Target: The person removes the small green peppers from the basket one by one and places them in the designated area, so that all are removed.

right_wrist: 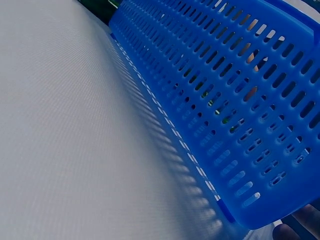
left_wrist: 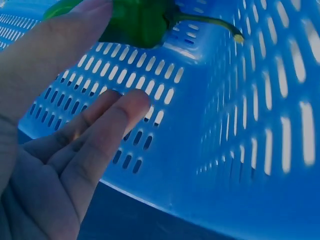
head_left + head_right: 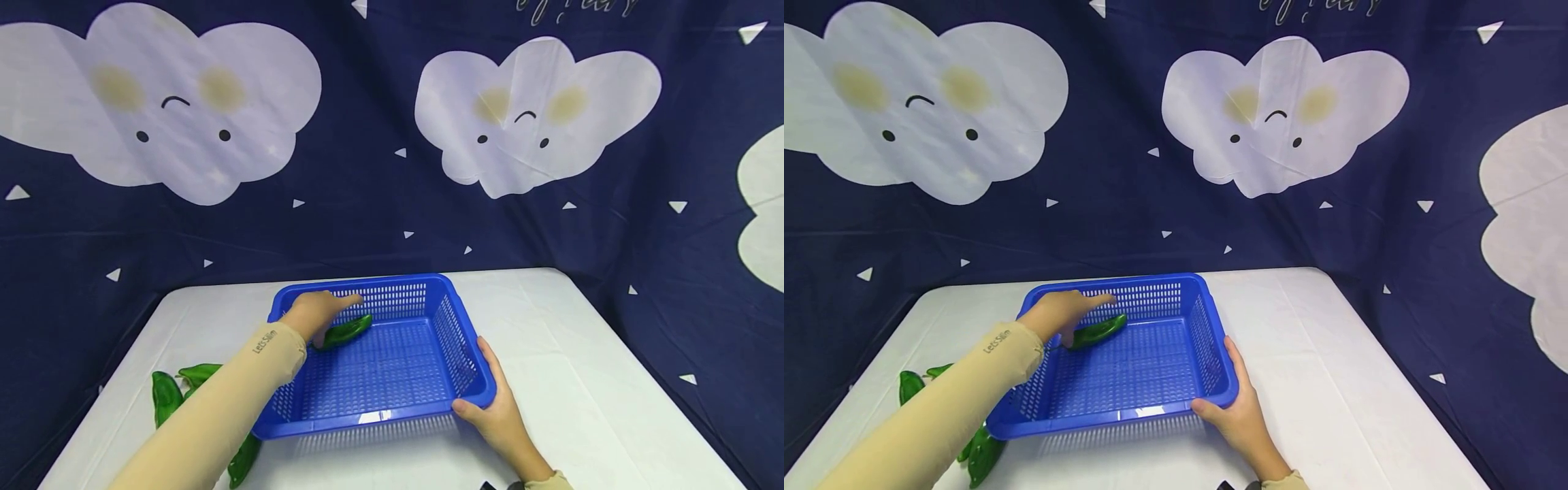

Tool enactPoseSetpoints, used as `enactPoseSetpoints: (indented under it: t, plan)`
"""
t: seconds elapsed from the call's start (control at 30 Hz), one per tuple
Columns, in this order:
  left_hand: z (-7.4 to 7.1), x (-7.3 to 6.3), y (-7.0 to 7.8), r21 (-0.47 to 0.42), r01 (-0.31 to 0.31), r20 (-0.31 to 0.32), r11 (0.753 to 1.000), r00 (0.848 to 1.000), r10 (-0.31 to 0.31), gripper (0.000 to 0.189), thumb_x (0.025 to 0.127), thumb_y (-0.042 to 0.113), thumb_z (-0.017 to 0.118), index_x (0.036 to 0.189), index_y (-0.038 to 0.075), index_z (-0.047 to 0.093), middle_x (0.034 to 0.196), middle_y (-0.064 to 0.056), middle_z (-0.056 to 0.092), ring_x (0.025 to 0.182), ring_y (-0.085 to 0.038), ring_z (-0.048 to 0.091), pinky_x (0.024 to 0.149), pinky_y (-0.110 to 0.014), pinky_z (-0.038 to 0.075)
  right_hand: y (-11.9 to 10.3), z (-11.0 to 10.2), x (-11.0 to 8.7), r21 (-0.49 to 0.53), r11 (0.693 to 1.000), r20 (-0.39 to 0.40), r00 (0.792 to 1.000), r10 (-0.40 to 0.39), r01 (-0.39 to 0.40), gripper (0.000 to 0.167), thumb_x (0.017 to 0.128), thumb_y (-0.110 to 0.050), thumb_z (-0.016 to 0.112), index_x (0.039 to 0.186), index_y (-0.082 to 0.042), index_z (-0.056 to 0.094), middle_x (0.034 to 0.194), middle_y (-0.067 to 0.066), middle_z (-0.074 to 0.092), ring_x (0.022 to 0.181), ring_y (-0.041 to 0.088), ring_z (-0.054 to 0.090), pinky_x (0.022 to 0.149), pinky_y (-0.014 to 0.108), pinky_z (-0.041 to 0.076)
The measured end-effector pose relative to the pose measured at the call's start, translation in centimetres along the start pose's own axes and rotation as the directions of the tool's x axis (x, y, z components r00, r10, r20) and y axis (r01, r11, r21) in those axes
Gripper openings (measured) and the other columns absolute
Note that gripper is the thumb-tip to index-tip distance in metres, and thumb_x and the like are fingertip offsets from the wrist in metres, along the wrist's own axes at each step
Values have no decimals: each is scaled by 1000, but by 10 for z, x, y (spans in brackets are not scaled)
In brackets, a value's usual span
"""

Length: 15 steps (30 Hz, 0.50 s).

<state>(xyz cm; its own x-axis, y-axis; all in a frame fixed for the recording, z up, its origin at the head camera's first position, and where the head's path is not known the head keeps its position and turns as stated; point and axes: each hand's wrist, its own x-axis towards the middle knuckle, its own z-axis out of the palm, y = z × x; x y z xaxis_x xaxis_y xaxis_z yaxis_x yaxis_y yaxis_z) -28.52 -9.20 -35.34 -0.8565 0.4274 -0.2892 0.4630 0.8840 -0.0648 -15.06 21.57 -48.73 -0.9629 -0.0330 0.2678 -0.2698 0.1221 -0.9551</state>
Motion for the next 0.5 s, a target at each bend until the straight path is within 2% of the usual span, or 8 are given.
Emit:
enactPoseSetpoints:
  t: [0.03,0.13,0.17,0.23,0.33,0.37,0.47,0.5]
  plan:
    - [1,1,0,4,-6,-3,1000,1000,6,105,68,-4,86,150,36,34,99,-14,71,76,-22,61,66,-35,58,0,0,0,2,1000,1,1000,0,0,109,76,-3,80,160,-25,14,161,20,23,129,12,51,99,20,48]
    - [4,3,2,-62,16,9,998,1000,-16,106,69,-6,85,151,38,34,101,-15,70,84,-26,64,74,-40,60,0,0,0,2,1000,4,1000,1,-1,109,76,-4,81,160,-25,14,161,20,23,129,12,51,98,20,48]
    - [6,4,2,-106,38,16,994,999,-36,97,76,-2,82,151,38,34,99,-15,71,86,-27,65,79,-42,59,0,0,0,0,1000,4,1000,0,0,109,76,-4,81,160,-25,14,161,20,22,129,12,51,98,20,48]
    - [9,6,3,-174,73,43,982,997,-66,91,83,2,77,152,38,31,92,-15,71,89,-27,66,88,-45,58,0,0,1,-1,1000,4,1000,0,0,109,77,-5,81,160,-26,14,161,19,22,129,12,50,98,20,48]
    - [14,9,5,-228,122,83,966,991,-106,70,95,17,66,150,39,29,76,-12,68,82,-27,67,90,-44,57,-1,0,1,3,1000,8,1000,0,0,109,77,-6,81,160,-25,13,161,19,21,129,12,51,98,21,49]
    - [16,9,6,-220,124,88,967,990,-107,69,95,16,66,149,40,29,73,-11,65,79,-27,66,88,-43,58,-1,0,1,5,1000,9,1000,0,-1,109,77,-6,81,160,-25,13,161,20,21,129,13,51,98,22,49]
    - [19,11,7,-134,86,67,987,995,-77,85,83,2,76,143,43,32,74,-9,61,75,-26,64,76,-41,60,-1,0,1,14,1000,11,1000,2,-2,109,77,-5,81,160,-25,13,161,21,21,128,14,51,98,23,50]
    - [20,11,8,-134,94,64,987,994,-86,87,80,-1,77,140,44,33,75,-9,59,74,-26,63,73,-40,61,-1,0,0,16,1000,12,1000,2,-2,109,77,-5,81,160,-25,13,161,21,21,128,15,51,98,23,50]
